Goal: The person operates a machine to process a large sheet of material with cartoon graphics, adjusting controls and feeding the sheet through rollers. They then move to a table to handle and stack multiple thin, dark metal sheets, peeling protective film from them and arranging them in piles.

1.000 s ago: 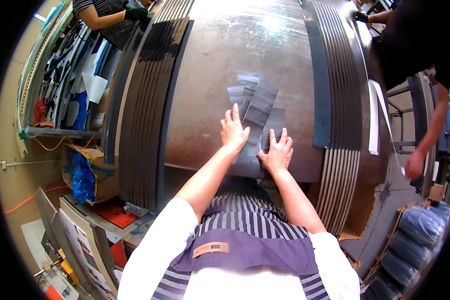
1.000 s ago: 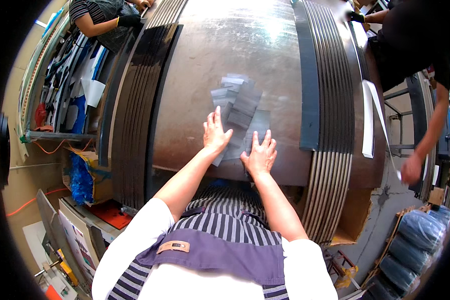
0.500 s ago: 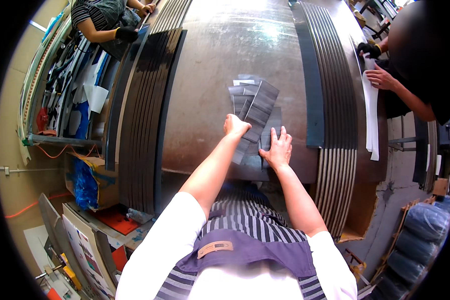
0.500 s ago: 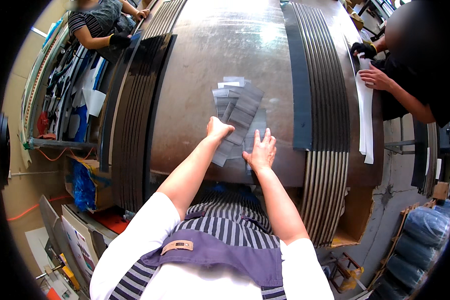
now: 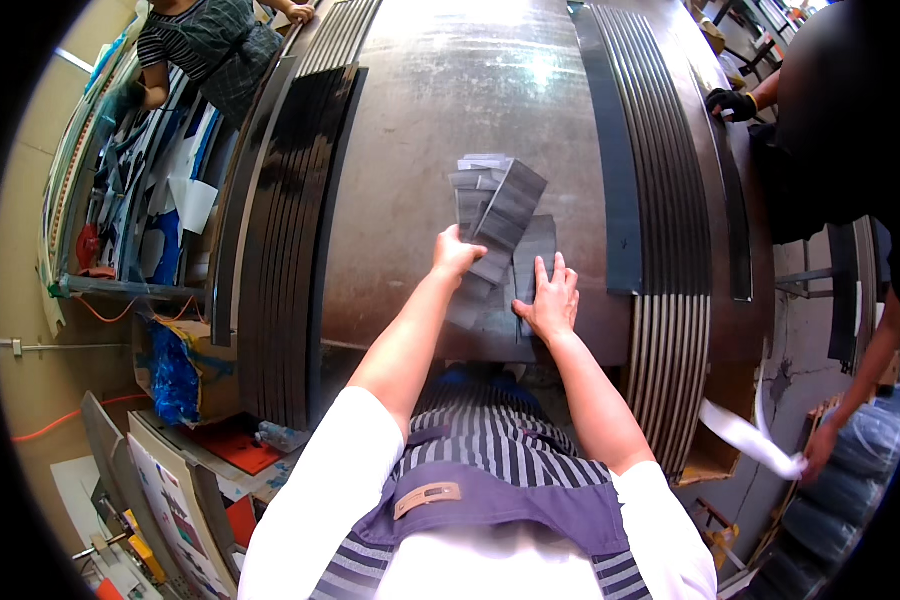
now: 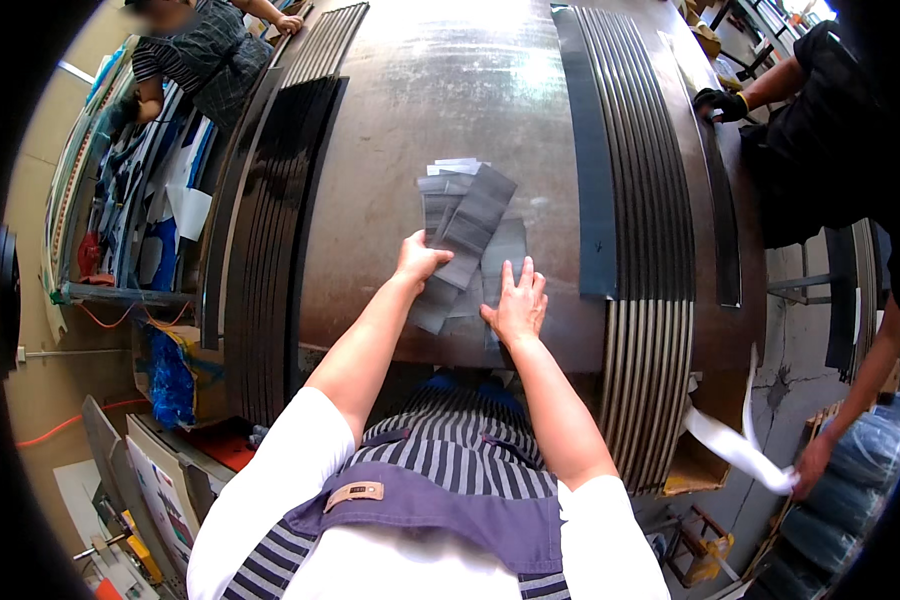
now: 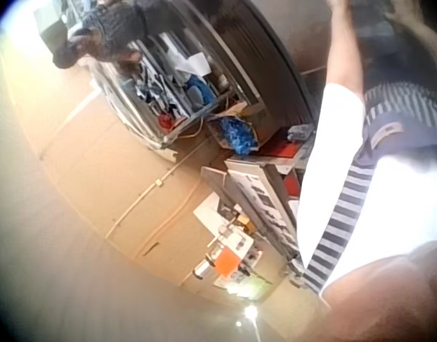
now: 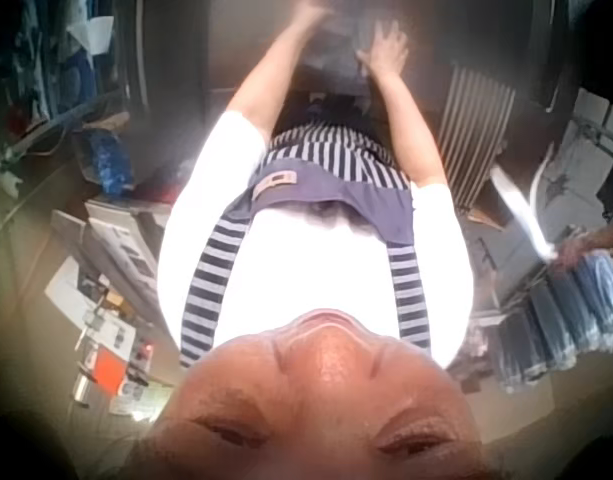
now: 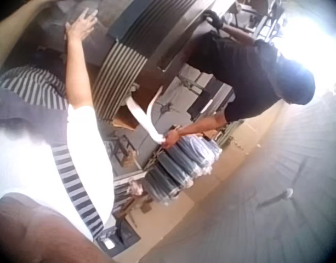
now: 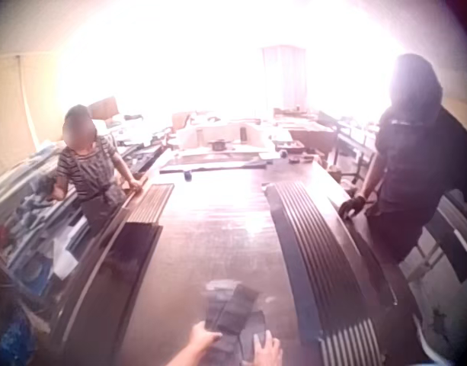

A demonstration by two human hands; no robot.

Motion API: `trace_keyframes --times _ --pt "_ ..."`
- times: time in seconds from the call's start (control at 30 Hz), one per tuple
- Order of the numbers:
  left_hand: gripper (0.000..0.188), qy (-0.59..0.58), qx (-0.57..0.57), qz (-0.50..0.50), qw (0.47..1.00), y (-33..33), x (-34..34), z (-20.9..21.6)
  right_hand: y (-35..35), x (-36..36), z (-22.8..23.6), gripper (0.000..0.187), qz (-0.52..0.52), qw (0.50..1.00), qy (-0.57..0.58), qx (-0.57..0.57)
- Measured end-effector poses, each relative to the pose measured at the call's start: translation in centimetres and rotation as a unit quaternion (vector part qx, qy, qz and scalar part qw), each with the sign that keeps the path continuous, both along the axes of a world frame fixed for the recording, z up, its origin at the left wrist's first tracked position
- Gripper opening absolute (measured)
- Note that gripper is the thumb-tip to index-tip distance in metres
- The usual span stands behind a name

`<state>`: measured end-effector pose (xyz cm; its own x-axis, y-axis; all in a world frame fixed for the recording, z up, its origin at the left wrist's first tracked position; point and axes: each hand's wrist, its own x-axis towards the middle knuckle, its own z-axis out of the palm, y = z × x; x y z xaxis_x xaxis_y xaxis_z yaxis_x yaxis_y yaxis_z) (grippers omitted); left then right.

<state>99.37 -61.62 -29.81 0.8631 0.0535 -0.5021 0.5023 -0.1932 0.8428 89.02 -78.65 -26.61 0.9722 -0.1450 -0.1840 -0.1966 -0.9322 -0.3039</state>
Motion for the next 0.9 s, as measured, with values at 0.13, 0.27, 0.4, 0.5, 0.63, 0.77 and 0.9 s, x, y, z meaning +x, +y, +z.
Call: trace_keyframes --times 0.13,0.27,0.4,0.5,0.63,0.77,0.9 --pt "0.055 -0.065 -0.074 0.075 0.992 4.2 0.9 -0.5 0.5 0.2 0.1 0.084 0.002 1.000 0.003 0.001" --pt "0.041 -0.082 -0.190 0.082 0.975 2.5 -0.1 6.3 0.4 0.3 -0.2 0.082 -0.009 0.999 0.003 0.035" --pt "0.050 -0.075 -0.234 0.056 0.968 -2.9 -2.7 6.0 -3.5 0.4 -3.6 0.063 -0.154 0.845 -0.063 0.508" --pt "0.065 -0.067 0.062 -0.018 0.996 -6.1 -4.7 -0.8 -4.6 -0.2 -3.5 0.050 -0.203 0.812 -0.135 0.530" --pt "0.077 -0.081 0.307 -0.144 0.937 -9.0 -7.2 -1.2 -4.1 -0.6 -5.4 0.058 0.029 0.966 -0.175 0.188" --pt "0.082 -0.011 0.304 -0.141 0.942 -9.4 -7.9 1.4 -3.2 -0.7 -4.0 0.060 0.070 0.983 -0.129 0.108" --pt "0.090 -0.096 0.306 -0.169 0.932 -8.1 -10.5 4.3 -3.7 -1.6 -4.9 0.065 0.068 0.967 -0.171 0.178"
